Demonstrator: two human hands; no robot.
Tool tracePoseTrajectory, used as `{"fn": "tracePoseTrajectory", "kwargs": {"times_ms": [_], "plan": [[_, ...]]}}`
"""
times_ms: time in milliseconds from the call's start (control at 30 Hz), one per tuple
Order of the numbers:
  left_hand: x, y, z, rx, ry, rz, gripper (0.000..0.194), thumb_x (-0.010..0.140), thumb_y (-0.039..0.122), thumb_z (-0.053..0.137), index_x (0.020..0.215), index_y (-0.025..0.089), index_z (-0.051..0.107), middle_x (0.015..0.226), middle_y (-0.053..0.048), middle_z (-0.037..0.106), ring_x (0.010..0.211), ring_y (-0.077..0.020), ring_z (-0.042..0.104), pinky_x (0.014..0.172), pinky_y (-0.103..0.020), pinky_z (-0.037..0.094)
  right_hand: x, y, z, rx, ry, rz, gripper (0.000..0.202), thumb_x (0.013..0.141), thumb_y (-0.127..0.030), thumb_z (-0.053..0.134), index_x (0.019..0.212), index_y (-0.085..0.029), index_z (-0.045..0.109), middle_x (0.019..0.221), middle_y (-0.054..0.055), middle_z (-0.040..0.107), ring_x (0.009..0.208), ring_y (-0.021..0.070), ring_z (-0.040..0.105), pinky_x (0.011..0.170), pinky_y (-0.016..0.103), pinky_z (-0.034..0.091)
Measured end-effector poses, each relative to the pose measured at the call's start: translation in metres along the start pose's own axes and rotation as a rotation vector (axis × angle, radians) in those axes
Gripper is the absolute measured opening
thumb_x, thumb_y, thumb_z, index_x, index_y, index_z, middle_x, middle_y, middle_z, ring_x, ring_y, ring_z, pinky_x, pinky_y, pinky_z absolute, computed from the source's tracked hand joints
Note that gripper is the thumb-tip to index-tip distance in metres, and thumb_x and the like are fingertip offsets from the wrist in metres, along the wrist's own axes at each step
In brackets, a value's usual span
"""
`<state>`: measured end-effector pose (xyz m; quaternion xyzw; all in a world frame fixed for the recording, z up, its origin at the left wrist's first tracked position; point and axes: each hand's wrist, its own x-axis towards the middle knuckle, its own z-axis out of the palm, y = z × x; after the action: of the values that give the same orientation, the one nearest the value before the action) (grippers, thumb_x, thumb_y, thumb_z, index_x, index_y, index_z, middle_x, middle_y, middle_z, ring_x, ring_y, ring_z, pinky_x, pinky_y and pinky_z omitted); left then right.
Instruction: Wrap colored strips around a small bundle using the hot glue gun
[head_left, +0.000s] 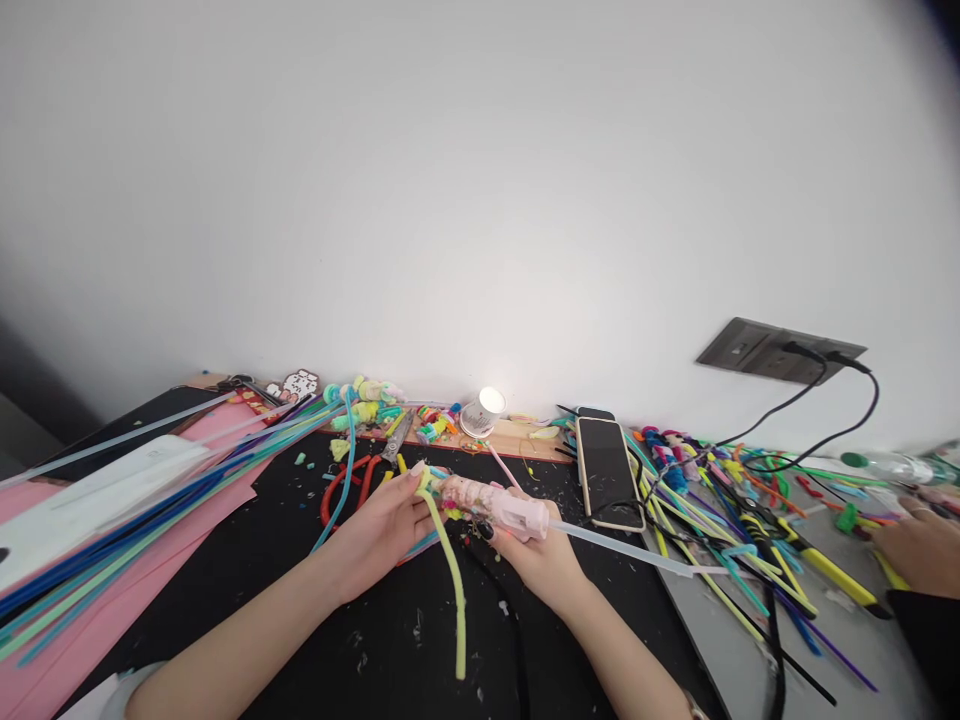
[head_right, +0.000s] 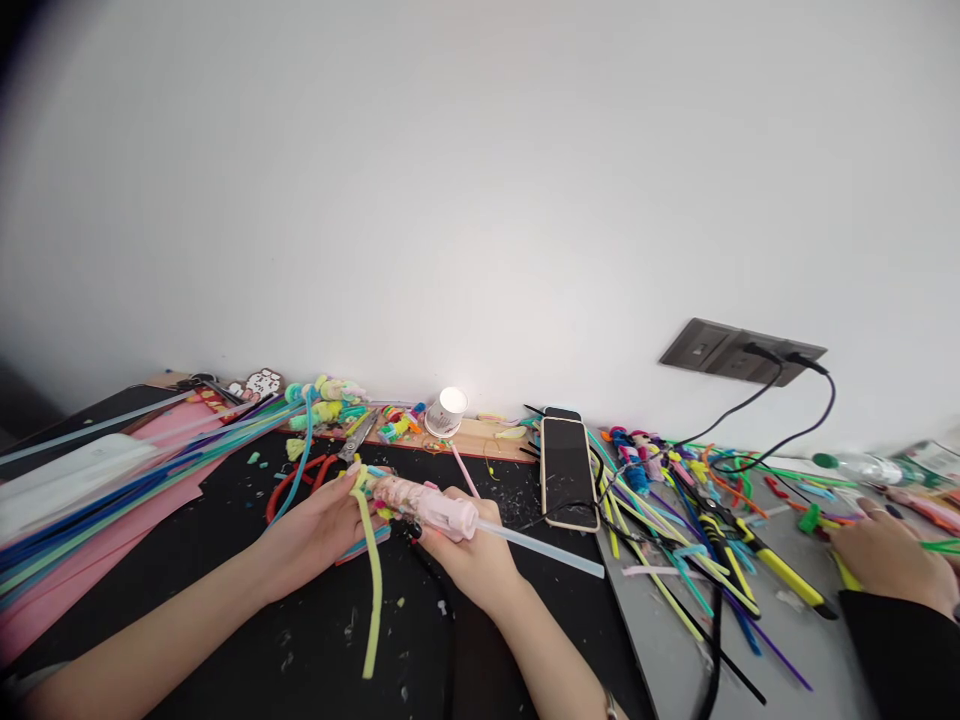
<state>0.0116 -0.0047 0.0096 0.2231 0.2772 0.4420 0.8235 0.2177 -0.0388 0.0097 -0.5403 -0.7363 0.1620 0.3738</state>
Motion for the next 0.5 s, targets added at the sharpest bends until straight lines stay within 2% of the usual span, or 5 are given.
{"fn": "tracePoseTrajectory", "kwargs": {"times_ms": [167,500], "plan": [[0.001,0.0,-0.001,-0.016,0.009,-0.011,0.011,0.092,0.023,0.058,0.086,0.018,0.066,0.076,-0.004,0.069,0.082,-0.018,0.068,0.086,-0.032,0.053,0.002,-0.002,-0.002,0.051,-0.006,-0.04,0.018,0.081,-0.031,0.058,0.071,-0.025,0.07,0.072,0.002,0.071,0.064,0.0196,0.065,0.061,0.027,0.055],[-0.006,0.005,0.01,-0.014,0.054,-0.058,0.008,0.091,0.02,0.059,0.086,0.017,0.063,0.088,-0.008,0.075,0.079,-0.0194,0.072,0.083,-0.035,0.056,0.002,0.002,0.0,0.072,-0.004,-0.029,0.014,0.081,-0.03,0.06,0.08,-0.024,0.072,0.081,0.002,0.075,0.074,0.0207,0.069,0.067,0.028,0.057]]}}
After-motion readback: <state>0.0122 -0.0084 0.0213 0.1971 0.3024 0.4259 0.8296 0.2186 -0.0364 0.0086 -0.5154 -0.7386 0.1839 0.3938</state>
